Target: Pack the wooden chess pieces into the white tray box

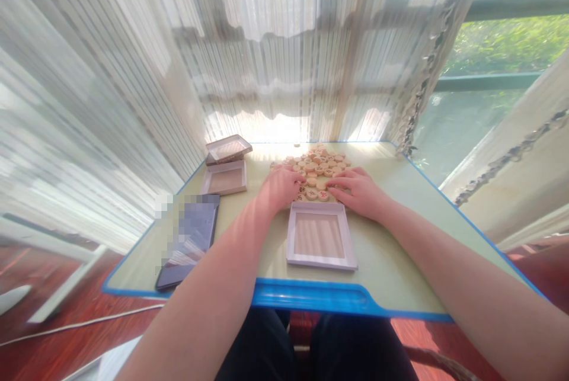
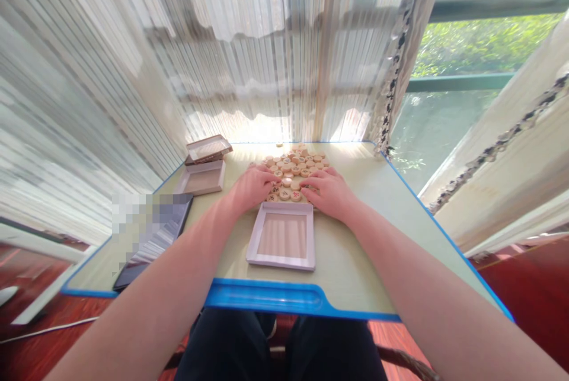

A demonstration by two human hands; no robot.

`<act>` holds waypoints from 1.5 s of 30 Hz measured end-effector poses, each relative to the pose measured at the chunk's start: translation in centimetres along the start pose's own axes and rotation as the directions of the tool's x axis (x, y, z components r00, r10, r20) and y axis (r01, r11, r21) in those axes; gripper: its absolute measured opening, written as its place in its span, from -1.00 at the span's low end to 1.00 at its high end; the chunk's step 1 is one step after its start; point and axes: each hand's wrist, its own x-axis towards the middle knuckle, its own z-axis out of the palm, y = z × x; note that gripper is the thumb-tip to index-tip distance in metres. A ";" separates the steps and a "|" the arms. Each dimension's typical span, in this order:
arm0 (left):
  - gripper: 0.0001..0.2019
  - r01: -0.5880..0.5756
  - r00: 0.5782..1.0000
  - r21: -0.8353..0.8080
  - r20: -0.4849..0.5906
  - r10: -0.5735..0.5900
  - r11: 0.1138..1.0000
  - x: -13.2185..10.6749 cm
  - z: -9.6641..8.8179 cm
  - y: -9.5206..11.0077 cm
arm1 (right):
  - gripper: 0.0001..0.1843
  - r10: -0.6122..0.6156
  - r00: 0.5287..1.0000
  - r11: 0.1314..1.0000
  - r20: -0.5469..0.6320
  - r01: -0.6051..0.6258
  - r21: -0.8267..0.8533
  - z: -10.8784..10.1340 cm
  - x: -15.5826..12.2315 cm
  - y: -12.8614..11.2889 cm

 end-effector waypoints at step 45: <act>-0.80 0.092 0.989 -0.373 0.139 -0.042 0.923 -1.6 -3.4 2.1 | -0.89 -0.014 0.994 0.952 -0.107 0.046 0.302 -3.3 -1.6 -4.9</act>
